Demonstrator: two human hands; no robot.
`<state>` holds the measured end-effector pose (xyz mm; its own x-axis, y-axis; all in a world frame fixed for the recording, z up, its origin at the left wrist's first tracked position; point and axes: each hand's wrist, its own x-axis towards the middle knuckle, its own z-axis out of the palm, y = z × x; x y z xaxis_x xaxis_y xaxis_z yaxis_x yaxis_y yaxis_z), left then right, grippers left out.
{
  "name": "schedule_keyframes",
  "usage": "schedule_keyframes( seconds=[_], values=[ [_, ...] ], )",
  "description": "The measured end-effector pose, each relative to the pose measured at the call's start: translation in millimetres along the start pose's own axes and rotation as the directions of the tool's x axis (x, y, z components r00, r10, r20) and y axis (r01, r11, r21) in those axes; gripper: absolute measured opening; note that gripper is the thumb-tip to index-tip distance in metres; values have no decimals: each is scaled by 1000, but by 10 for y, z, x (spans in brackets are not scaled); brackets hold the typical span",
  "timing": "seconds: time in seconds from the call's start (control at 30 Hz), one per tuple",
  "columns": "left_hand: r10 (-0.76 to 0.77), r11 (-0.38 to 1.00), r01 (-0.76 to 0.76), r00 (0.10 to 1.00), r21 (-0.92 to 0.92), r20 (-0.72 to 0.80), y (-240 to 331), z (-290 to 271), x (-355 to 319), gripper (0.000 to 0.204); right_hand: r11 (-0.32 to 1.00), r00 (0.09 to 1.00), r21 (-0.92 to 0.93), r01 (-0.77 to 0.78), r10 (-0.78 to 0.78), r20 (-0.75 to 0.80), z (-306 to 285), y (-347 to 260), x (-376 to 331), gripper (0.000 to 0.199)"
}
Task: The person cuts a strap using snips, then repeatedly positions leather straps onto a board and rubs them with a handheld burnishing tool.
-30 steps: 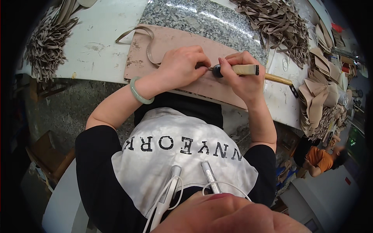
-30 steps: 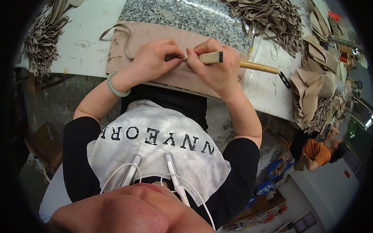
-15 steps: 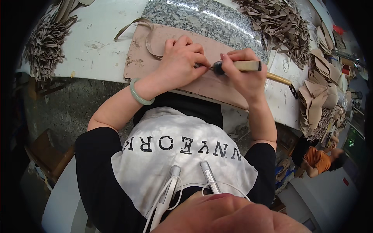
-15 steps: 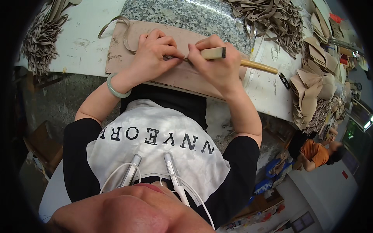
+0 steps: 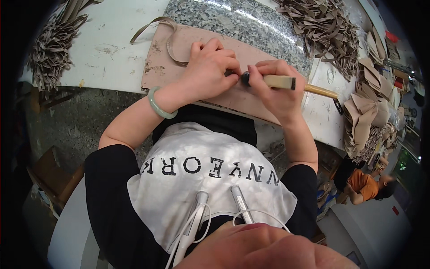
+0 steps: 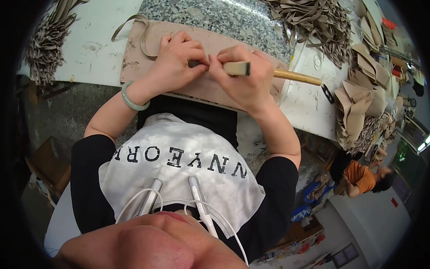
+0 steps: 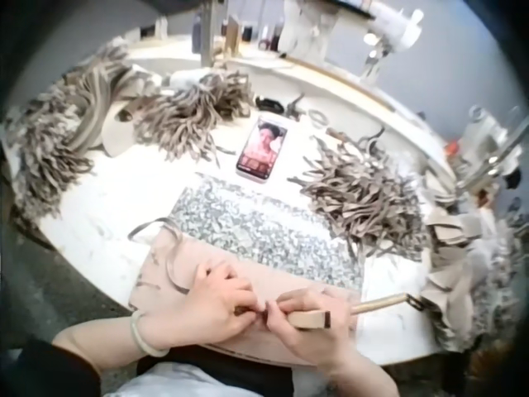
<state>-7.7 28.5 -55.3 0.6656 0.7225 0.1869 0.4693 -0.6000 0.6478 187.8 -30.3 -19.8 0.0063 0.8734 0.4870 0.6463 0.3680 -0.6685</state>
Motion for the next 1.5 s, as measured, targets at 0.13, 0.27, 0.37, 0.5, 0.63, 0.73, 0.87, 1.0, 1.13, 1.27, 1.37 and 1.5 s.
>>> schedule_keyframes(
  seconds=[0.13,0.27,0.37,0.5,0.63,0.73,0.87,1.0,1.13,1.27,1.37,1.5],
  values=[
    [18,1000,-18,1000,-10,1,-21,-2,-6,6,999,999,-32,-21,22,25,-73,-75,29,21],
    [27,1000,-28,1000,-5,-11,-53,-30,-33,6,1000,999,18,-8,7,46,6,-44,58,21],
    [69,997,-68,996,26,-51,-92,-8,-55,6,997,994,37,-64,61,87,-5,-8,55,21],
    [58,998,-55,996,44,-67,-44,1,-74,6,999,996,10,-44,43,72,-19,-105,107,19],
    [68,997,-66,995,33,-79,-58,-8,-68,6,992,989,59,-111,104,109,-20,11,87,20],
    [75,997,-73,996,39,-57,-71,-19,-72,6,953,973,199,-229,224,48,-95,-167,139,20],
    [98,994,-95,994,47,-49,-109,-42,-67,7,988,987,82,-133,125,97,12,-54,46,21],
    [107,993,-105,993,54,-46,-117,-34,-69,7,992,994,58,-109,110,-8,-42,-114,110,21],
    [143,989,-141,988,48,-53,-179,-78,-85,7,1000,997,7,5,-5,76,102,-59,49,21],
    [148,986,-144,988,78,-41,-152,-62,-82,7,999,991,-37,-28,32,128,38,-42,102,21],
    [101,994,-98,993,46,-63,-155,-50,-97,8,998,997,32,-55,53,48,54,-121,122,22],
    [79,997,-79,996,1,-43,-203,-67,-90,8,1000,998,-7,-11,11,67,102,-36,104,21]
  ],
)
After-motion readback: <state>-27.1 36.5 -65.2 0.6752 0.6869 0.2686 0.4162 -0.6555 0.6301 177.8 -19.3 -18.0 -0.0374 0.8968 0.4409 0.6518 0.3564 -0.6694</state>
